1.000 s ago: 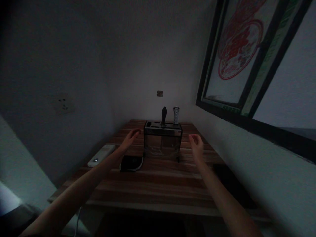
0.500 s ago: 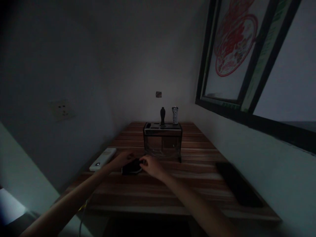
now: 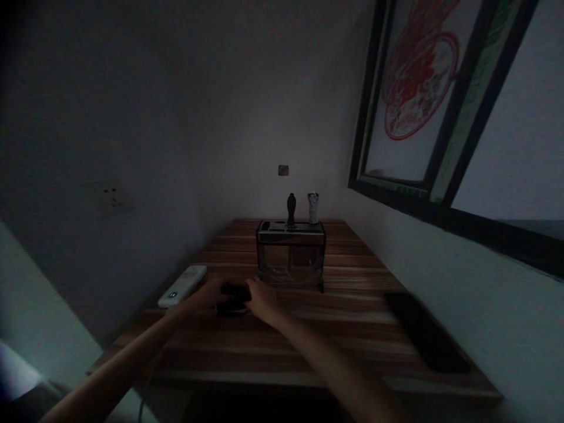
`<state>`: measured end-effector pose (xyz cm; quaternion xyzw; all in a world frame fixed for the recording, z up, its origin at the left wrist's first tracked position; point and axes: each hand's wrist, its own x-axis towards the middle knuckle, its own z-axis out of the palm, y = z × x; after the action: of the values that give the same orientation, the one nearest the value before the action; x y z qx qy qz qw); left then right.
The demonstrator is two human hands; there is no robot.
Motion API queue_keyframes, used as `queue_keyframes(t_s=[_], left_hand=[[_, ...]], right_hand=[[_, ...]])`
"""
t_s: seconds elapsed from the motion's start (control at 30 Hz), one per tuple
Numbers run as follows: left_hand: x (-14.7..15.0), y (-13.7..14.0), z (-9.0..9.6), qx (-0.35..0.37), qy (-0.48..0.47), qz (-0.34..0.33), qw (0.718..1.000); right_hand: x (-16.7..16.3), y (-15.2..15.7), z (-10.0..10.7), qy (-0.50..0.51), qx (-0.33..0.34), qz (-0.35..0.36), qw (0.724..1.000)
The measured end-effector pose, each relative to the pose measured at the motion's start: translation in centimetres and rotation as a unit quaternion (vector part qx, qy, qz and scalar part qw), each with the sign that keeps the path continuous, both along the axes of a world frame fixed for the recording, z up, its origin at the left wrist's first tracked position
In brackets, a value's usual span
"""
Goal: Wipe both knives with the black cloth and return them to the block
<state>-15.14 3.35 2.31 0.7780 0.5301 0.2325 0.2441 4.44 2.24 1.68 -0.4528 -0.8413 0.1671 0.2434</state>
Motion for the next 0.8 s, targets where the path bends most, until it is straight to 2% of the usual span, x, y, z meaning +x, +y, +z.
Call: queue_keyframes(t_s=[0.13,0.23,0.37,0.43,0.5,0.57,0.63,0.7,0.8], left_hand=[[0.7,-0.9,0.4,0.023,-0.030,-0.016,0.999],[1.4,-1.2,0.6,0.001,-0.056,-0.017,0.998],[3.3,-1.5,1.4,-0.069,-0.171,-0.044,0.982],[5.0,-1.9,1.6,-0.105,-0.249,-0.060,0.961],[7.2,-2.5,1.4,-0.146,-0.330,-0.059,0.931],[9.6,-3.2,0.9,-0.183,-0.425,-0.042,0.885],[12.0,-3.6,0.2,-0.230,-0.490,-0.007,0.841],[13.9,-3.7,-0.5,-0.254,-0.532,0.026,0.808],[15.4,-3.3,-1.4,-0.268,-0.565,0.030,0.780]], right_hand=[[0.7,-0.3,-0.3,0.050,-0.019,-0.022,0.998],[2.3,-0.9,0.0,0.137,-0.012,-0.006,0.990],[5.4,-2.1,0.6,0.290,-0.075,0.034,0.953],[7.0,-2.5,0.4,0.366,-0.114,-0.007,0.924],[8.4,-2.6,-0.2,0.445,-0.149,-0.057,0.881],[9.6,-2.4,-1.0,0.515,-0.179,-0.088,0.834],[10.6,-2.2,-1.7,0.558,-0.197,-0.103,0.800],[11.2,-2.0,-2.1,0.578,-0.207,-0.111,0.781],[11.4,-1.8,-2.3,0.588,-0.203,-0.121,0.773]])
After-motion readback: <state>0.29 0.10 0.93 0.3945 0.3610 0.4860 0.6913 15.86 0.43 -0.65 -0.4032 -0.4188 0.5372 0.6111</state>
